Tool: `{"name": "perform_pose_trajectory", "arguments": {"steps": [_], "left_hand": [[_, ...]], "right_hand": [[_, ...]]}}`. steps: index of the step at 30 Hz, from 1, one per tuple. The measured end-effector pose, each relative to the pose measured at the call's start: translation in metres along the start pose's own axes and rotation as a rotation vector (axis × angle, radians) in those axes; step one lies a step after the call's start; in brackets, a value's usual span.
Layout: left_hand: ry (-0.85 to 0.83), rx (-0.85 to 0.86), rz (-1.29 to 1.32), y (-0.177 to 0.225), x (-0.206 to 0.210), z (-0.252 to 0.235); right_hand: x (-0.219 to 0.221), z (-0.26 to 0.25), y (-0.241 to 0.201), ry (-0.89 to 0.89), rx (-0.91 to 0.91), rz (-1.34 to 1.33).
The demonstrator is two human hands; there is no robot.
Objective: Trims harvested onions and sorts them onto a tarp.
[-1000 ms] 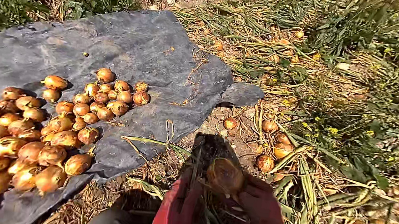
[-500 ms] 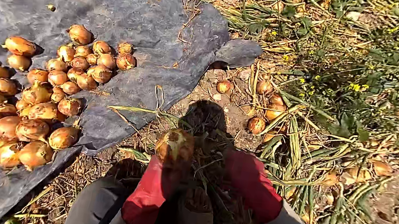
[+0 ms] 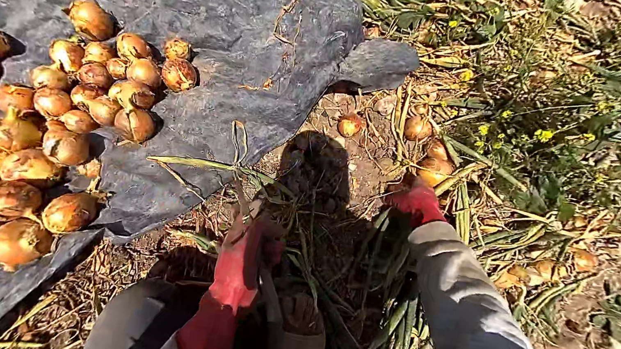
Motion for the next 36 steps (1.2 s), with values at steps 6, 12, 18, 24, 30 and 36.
{"name": "perform_pose_trajectory", "arguments": {"steps": [6,12,18,24,30,36], "left_hand": [[-0.115,-0.057,-0.081,-0.008,0.015,0.002],[-0.145,-0.08,-0.115,-0.02,0.015,0.01],[-0.172,-0.079,-0.15,-0.021,0.007,0.017],[-0.197,-0.06,-0.22,-0.017,-0.006,0.017],[-0.216,0.023,-0.236,-0.006,0.003,0.015],[-0.327,0.009,-0.358,-0.02,0.014,0.015]], "right_hand": [[-0.01,0.031,0.011,0.154,-0.259,-0.192],[0.008,0.025,0.01,0.15,-0.091,-0.113],[-0.001,0.028,-0.022,0.182,0.026,-0.08],[0.003,0.012,-0.027,-0.055,-0.023,0.207],[0.006,0.051,0.008,0.146,-0.266,0.022],[0.039,0.08,0.015,-0.09,-0.08,0.012]]}}
Point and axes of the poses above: each hand's wrist, its own z-axis away from the middle knuckle, its own x-axis out of the palm, y = z × x, the point moved 8 cm from there along -z, towards the middle knuckle, and after that the axes turned 5 degrees about z, right-handed, at the moved point
